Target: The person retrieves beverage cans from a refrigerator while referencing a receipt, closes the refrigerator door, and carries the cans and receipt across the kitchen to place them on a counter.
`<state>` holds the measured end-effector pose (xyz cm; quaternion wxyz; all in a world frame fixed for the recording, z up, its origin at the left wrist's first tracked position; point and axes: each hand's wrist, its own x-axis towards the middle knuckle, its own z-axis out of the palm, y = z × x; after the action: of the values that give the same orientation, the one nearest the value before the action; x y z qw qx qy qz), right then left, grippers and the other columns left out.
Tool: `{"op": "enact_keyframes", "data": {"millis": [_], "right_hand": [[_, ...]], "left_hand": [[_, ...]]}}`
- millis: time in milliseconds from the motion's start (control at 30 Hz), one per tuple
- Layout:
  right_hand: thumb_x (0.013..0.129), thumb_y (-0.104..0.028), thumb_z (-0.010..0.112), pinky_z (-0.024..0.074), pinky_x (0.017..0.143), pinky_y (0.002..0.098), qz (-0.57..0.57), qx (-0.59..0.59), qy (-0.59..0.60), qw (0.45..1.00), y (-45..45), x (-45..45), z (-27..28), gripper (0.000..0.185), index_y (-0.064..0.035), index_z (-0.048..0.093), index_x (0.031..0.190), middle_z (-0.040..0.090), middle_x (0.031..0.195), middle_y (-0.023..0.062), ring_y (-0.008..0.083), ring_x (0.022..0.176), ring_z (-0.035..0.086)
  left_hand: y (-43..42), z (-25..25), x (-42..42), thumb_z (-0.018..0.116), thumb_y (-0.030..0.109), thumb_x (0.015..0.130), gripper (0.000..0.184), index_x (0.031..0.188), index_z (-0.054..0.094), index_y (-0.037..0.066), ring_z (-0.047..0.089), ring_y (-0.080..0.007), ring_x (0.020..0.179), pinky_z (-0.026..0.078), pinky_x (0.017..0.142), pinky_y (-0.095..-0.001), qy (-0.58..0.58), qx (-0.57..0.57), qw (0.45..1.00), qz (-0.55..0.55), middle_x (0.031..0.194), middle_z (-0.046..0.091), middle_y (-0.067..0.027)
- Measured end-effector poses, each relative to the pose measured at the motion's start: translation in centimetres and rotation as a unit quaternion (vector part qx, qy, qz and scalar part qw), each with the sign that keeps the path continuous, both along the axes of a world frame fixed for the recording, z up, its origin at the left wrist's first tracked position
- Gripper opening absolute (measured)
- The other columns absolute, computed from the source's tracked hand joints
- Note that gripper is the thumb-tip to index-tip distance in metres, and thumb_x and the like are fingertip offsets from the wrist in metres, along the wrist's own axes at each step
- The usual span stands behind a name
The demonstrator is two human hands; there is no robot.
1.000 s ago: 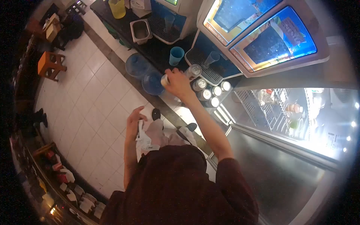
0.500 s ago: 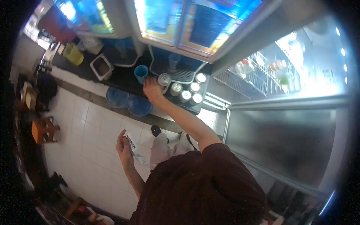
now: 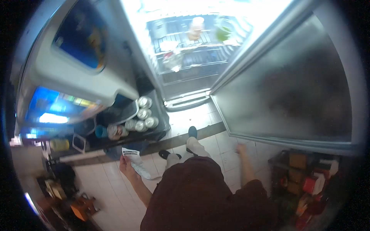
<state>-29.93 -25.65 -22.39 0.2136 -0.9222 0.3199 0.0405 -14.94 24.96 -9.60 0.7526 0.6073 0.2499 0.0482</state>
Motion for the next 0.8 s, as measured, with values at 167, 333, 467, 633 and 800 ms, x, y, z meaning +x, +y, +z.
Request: {"op": "enact_keyframes", "data": {"millis": [167,333,467,633,800], "right_hand": [[0.096,-0.028,0.063,0.0493,0.092,0.0441,-0.269,-0.268,-0.004,0.925,-19.6,-12.2,11.6,0.035,-0.0034,0.066,0.121,0.068,0.112,0.0173,0.0326,0.105,0.064],[0.099,-0.029,0.061,0.0472,0.097,0.0446,-0.321,-0.260,0.052,0.909,-22.4,-16.2,13.8,0.035,-0.0040,0.064,0.123,0.066,0.115,0.0156,0.0311,0.110,0.061],[0.101,-0.030,0.059,0.0456,0.101,0.0450,-0.258,-0.286,0.083,0.919,-15.8,-17.2,12.1,0.035,-0.0044,0.063,0.125,0.065,0.118,0.0143,0.0299,0.113,0.059],[0.104,-0.031,0.057,0.0435,0.106,0.0454,-0.072,-0.365,0.158,0.915,-3.5,-17.5,8.0,0.035,-0.0050,0.061,0.126,0.062,0.121,0.0126,0.0284,0.118,0.056],[0.105,-0.031,0.054,0.0377,0.112,0.0487,0.257,-0.821,0.225,0.457,3.1,-12.3,2.9,0.038,-0.0021,0.058,0.128,0.060,0.132,0.0135,0.0312,0.124,0.054]], "left_hand": [[-4.6,-1.9,3.4,0.059,0.024,0.106,0.026,0.096,0.062,-0.001,0.055,-0.0056,0.079,0.045,0.072,-0.0228,0.026,0.022,0.987,-0.158,0.086,0.063,0.0006],[-10.6,-1.2,6.9,0.055,0.025,0.108,0.029,0.094,0.062,0.001,0.053,-0.0035,0.077,0.043,0.070,-0.0215,-0.006,0.074,0.961,-0.265,0.083,0.062,0.0032],[-12.3,0.8,6.0,0.058,0.020,0.106,0.023,0.111,0.066,-0.001,0.059,-0.0046,0.084,0.046,0.074,-0.0221,0.034,-0.018,0.952,-0.304,0.096,0.070,-0.0012],[-7.7,0.0,4.4,0.059,0.016,0.105,0.020,0.112,0.066,-0.001,0.059,-0.0048,0.084,0.047,0.076,-0.0229,-0.002,-0.027,0.946,-0.322,0.097,0.070,-0.0013],[0.5,-1.1,2.0,0.059,0.016,0.105,0.020,0.112,0.066,-0.001,0.058,-0.0050,0.086,0.046,0.076,-0.0227,-0.004,-0.047,0.966,-0.256,0.096,0.069,-0.0007]]}}
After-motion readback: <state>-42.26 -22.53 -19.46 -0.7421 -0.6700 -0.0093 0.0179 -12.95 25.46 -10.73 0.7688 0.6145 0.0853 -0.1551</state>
